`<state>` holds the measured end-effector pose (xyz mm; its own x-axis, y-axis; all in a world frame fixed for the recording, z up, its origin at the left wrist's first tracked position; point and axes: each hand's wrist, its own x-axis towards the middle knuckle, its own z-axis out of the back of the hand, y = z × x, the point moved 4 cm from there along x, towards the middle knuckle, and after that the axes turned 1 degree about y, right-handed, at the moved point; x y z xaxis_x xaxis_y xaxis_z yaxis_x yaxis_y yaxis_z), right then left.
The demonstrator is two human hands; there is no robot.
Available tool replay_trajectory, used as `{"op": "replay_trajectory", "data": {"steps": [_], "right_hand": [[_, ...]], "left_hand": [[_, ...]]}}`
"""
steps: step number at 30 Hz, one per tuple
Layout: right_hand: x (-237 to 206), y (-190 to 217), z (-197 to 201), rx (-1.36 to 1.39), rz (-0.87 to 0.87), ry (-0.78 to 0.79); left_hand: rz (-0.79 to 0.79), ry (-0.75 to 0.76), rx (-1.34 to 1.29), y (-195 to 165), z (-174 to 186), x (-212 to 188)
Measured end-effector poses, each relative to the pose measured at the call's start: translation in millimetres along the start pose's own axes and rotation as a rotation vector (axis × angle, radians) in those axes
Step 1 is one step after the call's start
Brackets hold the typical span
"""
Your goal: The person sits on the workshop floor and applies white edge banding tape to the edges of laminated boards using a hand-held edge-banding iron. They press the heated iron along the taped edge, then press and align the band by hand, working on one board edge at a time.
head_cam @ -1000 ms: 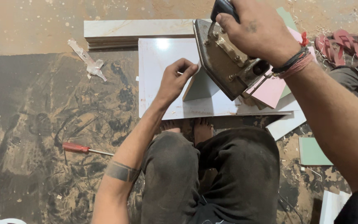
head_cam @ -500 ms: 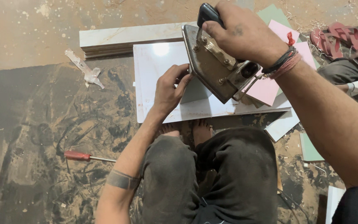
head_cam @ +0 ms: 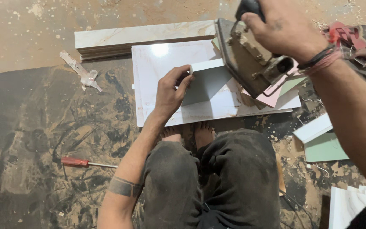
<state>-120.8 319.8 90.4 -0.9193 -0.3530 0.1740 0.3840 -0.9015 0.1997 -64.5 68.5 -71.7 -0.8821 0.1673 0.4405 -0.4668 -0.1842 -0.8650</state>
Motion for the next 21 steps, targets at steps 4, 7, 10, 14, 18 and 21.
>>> {"op": "replay_trajectory", "data": {"steps": [4,7,10,14,18,21], "right_hand": [[19.5,39.1,-17.7,0.024,0.065,-0.018],[31.8,76.8,-33.3,0.092,0.066,-0.012],[36.0,102.3,-38.0,0.08,0.166,-0.076],[27.2,93.4,-32.1,0.083,0.199,-0.075],[13.3,50.0,-18.7,0.065,0.126,-0.014],[-0.6,10.4,-2.8,0.028,0.131,-0.041]], "left_hand": [[0.073,-0.001,-0.088,9.9,-1.1,-3.8],[0.11,0.003,-0.126,18.3,-2.6,-6.8],[0.067,-0.02,-0.168,19.5,-2.9,-8.3],[-0.021,-0.044,0.125,9.1,-3.6,-8.2],[-0.045,-0.032,0.19,-3.0,-3.5,-5.5],[-0.058,-0.031,0.198,-8.3,-3.3,-1.6]]}}
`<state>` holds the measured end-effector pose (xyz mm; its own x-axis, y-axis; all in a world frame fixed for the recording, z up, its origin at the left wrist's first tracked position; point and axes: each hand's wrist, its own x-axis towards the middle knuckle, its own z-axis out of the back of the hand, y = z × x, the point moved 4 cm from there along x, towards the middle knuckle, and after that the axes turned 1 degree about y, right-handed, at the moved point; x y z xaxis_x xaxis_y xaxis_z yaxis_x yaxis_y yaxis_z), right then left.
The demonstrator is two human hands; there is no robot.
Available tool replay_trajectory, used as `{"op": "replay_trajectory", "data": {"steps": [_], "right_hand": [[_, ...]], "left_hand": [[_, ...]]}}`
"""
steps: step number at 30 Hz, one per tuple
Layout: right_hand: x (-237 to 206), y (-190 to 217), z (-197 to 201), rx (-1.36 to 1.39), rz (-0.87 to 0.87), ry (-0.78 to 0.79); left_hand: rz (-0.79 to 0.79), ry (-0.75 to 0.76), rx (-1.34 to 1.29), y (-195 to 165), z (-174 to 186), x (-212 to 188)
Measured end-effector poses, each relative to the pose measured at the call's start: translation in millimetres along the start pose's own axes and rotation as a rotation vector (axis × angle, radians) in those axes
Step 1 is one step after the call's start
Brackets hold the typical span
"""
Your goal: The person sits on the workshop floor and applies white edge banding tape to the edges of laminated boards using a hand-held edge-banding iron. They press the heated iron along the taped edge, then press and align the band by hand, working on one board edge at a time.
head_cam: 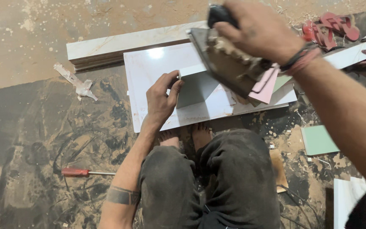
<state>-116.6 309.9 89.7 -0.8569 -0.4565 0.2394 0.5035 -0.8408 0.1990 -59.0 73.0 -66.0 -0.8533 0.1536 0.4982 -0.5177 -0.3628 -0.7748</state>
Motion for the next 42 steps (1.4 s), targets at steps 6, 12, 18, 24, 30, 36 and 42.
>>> {"op": "replay_trajectory", "data": {"steps": [6,12,18,24,30,36,42], "right_hand": [[-13.0,-30.6,14.8,-0.025,0.035,-0.022],[18.4,23.0,-3.9,0.013,-0.011,0.086],[53.6,93.8,-29.2,0.061,0.119,0.087],[44.6,91.9,-18.7,0.044,0.092,0.138],[-3.4,20.6,11.0,-0.066,-0.032,0.131],[-89.0,-60.1,29.4,0.177,-0.429,0.102],[-262.0,-101.6,-80.3,0.315,-0.565,0.269]], "left_hand": [[0.025,0.019,-0.029,2.2,0.2,3.4],[0.043,0.009,-0.157,18.0,-6.6,-2.3],[0.207,-0.008,-0.185,48.6,-16.9,-9.9],[0.206,-0.034,-0.108,37.1,-18.4,-8.8],[0.123,-0.009,-0.142,8.8,-11.2,-1.3],[0.098,0.006,-0.167,26.0,-16.0,-6.7],[0.09,0.047,-0.032,59.0,-25.9,-27.5]]}}
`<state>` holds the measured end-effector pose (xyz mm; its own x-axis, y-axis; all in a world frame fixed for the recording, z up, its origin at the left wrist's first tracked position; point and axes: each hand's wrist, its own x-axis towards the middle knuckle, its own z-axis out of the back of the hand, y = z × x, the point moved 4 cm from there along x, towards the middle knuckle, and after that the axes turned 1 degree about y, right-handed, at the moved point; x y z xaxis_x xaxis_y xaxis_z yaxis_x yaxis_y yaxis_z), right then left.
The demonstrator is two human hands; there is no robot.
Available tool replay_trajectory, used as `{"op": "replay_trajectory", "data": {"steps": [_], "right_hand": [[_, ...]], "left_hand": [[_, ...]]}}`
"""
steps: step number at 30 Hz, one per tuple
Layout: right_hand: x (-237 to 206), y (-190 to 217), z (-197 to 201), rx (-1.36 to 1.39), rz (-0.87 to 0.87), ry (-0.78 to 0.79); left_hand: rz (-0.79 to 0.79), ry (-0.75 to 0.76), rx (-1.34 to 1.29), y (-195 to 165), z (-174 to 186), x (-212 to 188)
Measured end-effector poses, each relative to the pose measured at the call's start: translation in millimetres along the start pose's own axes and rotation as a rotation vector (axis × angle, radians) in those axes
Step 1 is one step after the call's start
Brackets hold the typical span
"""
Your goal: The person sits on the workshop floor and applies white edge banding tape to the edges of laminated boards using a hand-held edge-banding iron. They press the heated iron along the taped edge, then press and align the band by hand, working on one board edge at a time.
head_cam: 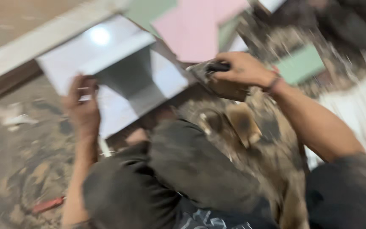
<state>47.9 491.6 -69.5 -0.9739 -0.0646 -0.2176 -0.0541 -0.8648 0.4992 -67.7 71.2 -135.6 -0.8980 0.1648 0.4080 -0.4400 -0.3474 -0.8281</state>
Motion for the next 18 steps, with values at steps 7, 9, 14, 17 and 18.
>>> {"op": "replay_trajectory", "data": {"steps": [7,9,14,17,18], "right_hand": [[-77.4,-137.0,-143.2,0.038,-0.282,0.115],[-91.3,-146.1,-156.6,0.072,-0.329,0.109],[-87.4,-142.7,-139.5,-0.202,-0.455,0.387],[-36.6,-76.2,-77.1,-0.121,-0.158,0.051],[-15.4,-45.8,-49.9,-0.018,-0.029,-0.107]], "left_hand": [[-0.074,0.145,-0.256,-14.2,-0.3,-9.4],[-0.092,0.154,-0.237,-20.6,-0.2,-7.6],[-0.014,0.096,-0.267,-17.2,-2.1,-3.5],[-0.068,0.067,-0.186,-14.2,-0.1,-0.2],[-0.077,0.057,-0.14,-13.8,-0.4,2.7]]}}
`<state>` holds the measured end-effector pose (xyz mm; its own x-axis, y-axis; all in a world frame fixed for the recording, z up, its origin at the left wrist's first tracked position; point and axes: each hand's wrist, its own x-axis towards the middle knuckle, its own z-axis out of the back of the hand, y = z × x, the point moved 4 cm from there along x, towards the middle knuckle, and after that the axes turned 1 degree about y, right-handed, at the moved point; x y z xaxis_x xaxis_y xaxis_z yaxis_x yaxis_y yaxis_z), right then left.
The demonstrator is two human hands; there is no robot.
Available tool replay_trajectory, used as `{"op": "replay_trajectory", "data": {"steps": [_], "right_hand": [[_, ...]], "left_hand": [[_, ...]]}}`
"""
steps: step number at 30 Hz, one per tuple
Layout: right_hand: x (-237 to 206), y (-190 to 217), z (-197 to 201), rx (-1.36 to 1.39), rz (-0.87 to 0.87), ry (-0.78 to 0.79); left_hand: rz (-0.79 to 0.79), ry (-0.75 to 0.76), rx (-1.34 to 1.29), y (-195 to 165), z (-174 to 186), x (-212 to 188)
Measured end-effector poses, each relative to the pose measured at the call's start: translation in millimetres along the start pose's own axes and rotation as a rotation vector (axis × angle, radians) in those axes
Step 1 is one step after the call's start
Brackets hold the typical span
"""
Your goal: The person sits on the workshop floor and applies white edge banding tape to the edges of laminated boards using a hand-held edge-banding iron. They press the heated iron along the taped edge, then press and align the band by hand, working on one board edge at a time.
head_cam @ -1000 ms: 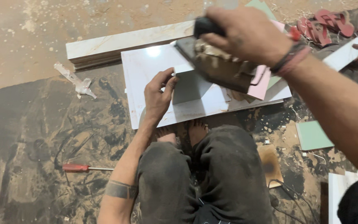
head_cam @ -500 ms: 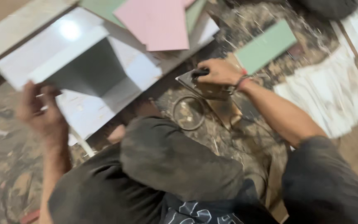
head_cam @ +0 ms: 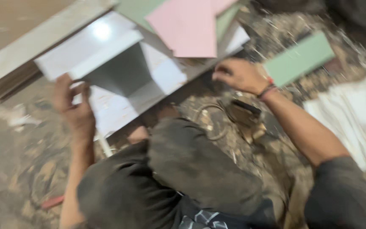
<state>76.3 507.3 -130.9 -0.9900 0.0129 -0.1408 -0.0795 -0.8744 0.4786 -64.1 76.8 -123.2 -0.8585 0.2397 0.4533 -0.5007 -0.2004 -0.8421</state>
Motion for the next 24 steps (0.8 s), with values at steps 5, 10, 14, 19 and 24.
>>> {"op": "replay_trajectory", "data": {"steps": [5,10,14,19,24], "right_hand": [[89.4,154.3,92.1,0.189,0.529,-0.354],[167.1,257.4,44.5,-0.036,0.478,0.02],[174.6,269.4,31.2,-0.27,0.294,0.132],[185.9,346.7,-24.7,-0.177,0.498,0.076],[191.1,380.7,-66.1,-0.313,0.457,0.252]], "left_hand": [[0.116,-0.052,0.002,-5.1,0.9,9.4],[0.071,-0.031,0.0,-24.9,0.4,20.1],[0.164,-0.008,-0.047,-22.0,0.5,21.8],[0.1,-0.033,0.118,-3.6,-2.8,16.7],[-0.033,-0.036,0.143,-4.3,-2.1,14.4]]}}
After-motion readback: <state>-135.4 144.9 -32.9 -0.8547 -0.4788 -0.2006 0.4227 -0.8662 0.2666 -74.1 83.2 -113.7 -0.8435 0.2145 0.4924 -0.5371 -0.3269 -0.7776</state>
